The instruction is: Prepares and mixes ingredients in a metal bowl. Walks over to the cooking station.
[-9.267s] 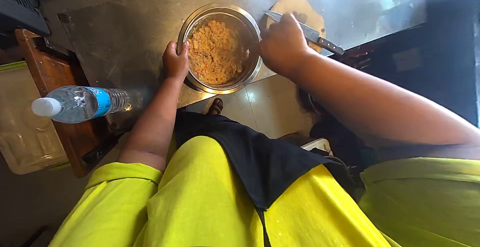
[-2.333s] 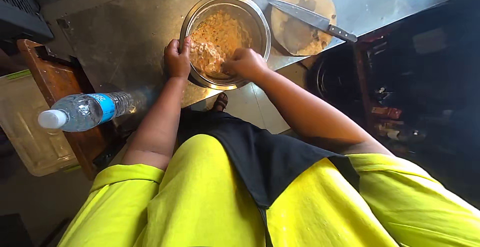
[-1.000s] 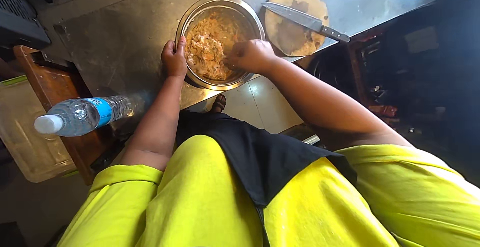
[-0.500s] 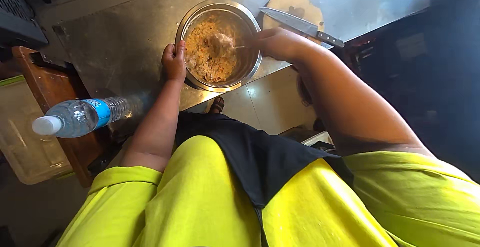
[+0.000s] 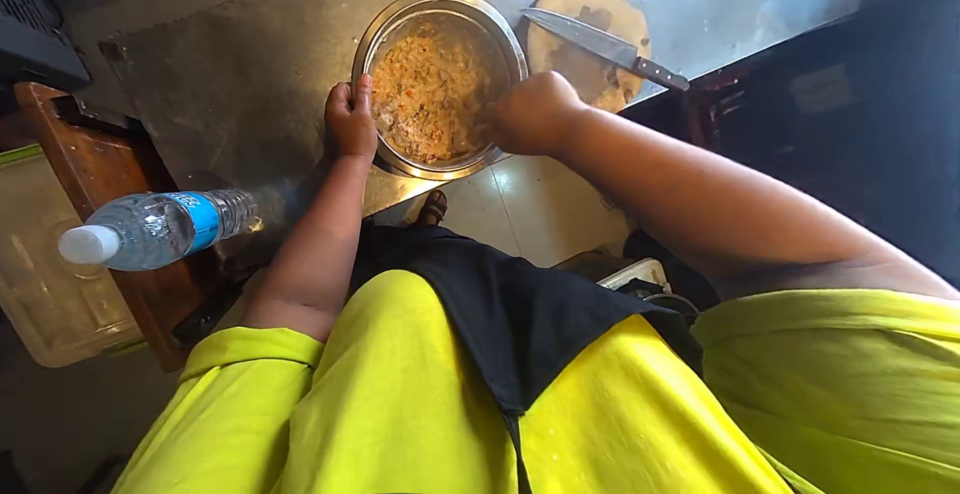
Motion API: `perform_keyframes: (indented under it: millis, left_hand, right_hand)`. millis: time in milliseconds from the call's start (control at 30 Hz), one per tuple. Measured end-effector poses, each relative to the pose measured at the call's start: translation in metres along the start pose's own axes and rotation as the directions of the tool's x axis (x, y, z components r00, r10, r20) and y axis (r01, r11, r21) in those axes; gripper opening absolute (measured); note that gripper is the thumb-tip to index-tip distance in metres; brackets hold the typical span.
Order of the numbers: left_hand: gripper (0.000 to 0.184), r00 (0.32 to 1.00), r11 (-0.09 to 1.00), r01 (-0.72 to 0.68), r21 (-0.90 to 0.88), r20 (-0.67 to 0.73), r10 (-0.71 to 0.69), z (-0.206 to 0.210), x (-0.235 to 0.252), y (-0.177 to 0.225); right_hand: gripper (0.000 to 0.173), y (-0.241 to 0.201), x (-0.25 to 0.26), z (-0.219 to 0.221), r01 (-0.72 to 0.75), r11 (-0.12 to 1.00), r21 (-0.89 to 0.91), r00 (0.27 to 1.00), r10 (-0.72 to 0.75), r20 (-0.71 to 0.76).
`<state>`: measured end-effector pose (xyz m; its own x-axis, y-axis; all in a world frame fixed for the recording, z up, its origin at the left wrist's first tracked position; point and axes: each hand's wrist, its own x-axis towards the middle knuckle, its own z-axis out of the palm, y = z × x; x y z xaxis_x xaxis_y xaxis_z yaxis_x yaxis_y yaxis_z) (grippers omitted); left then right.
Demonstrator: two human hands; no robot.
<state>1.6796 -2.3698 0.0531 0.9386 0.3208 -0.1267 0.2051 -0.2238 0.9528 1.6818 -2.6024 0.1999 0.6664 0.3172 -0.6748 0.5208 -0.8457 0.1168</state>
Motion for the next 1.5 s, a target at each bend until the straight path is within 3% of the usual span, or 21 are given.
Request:
perform_keyframes:
  millis: [167, 333, 433, 567, 667, 733, 833, 900, 933, 1067, 1167, 1233, 1367, 1500]
  left_hand:
    - [0.04, 1.0, 0.998, -0.015, 0.053, -0.022, 0.017, 0.0, -0.002, -0.002]
    - [0.042, 1.0, 0.996, 0.015, 0.083, -0.005, -0.015, -0.003, -0.01, -0.001]
    - [0.04, 0.999, 0.997, 0.024, 0.071, -0.031, -0.022, 0.0, -0.017, -0.004]
    - [0.041, 0.998, 0.993, 0.009, 0.119, -0.068, -0.001, 0.001, -0.023, -0.004]
    - [0.04, 0.998, 0.99, 0.008, 0.14, -0.065, 0.002, 0.001, -0.024, -0.003]
    - [0.041, 0.998, 0.989, 0.016, 0.145, -0.06, -0.007, 0.0, -0.024, -0.002]
    - [0.042, 0.998, 0.984, 0.046, 0.171, -0.045, -0.039, -0.001, -0.023, 0.001]
    - [0.042, 0.998, 0.983, 0.054, 0.173, -0.046, -0.047, 0.0, -0.021, 0.0]
    - [0.042, 0.997, 0.984, 0.06, 0.169, -0.048, -0.053, 0.0, -0.021, -0.001]
    - [0.042, 0.996, 0.985, 0.087, 0.149, -0.043, -0.082, 0.001, -0.02, 0.001]
    - [0.04, 0.997, 0.979, 0.082, 0.186, -0.017, -0.081, 0.001, -0.02, 0.002]
    - [0.041, 0.998, 0.978, 0.062, 0.198, -0.008, -0.062, 0.001, -0.018, 0.001]
    - [0.038, 0.999, 0.979, 0.047, 0.201, -0.01, -0.046, 0.002, -0.014, -0.001]
    - [0.039, 0.998, 0.969, 0.057, 0.242, -0.022, -0.054, 0.002, -0.015, 0.002]
  right_hand:
    - [0.027, -0.043, -0.001, 0.01, -0.135, 0.943, 0.305, 0.989, 0.147, -0.018]
    - [0.031, -0.081, 0.021, 0.023, -0.282, 0.682, 0.675, 0.947, 0.311, 0.081]
    - [0.032, -0.095, 0.04, 0.025, -0.266, 0.43, 0.862, 0.931, 0.348, 0.114]
    - [0.026, -0.094, 0.06, 0.019, -0.133, -0.016, 0.991, 0.902, 0.412, 0.128]
    - [0.023, -0.077, 0.06, 0.011, -0.081, -0.315, 0.946, 0.882, 0.42, 0.216]
    - [0.019, -0.054, 0.052, 0.008, -0.063, -0.488, 0.87, 0.899, 0.351, 0.262]
    - [0.018, -0.02, 0.032, 0.013, -0.077, -0.607, 0.791, 0.931, 0.24, 0.275]
    - [0.018, -0.009, 0.016, 0.013, -0.088, -0.526, 0.846, 0.931, 0.258, 0.257]
    - [0.018, -0.007, 0.008, 0.011, -0.09, -0.426, 0.9, 0.923, 0.305, 0.237]
    - [0.025, 0.001, -0.009, 0.005, -0.095, 0.148, 0.984, 0.872, 0.49, 0.01]
    - [0.032, -0.003, -0.01, -0.005, -0.297, 0.481, 0.825, 0.819, 0.573, -0.04]
    - [0.034, -0.011, 0.003, -0.003, -0.381, 0.527, 0.76, 0.805, 0.594, -0.007]
    - [0.036, -0.034, 0.029, 0.015, -0.29, 0.472, 0.833, 0.85, 0.526, -0.002]
    - [0.033, -0.065, 0.024, 0.02, -0.222, 0.633, 0.742, 0.928, 0.37, -0.038]
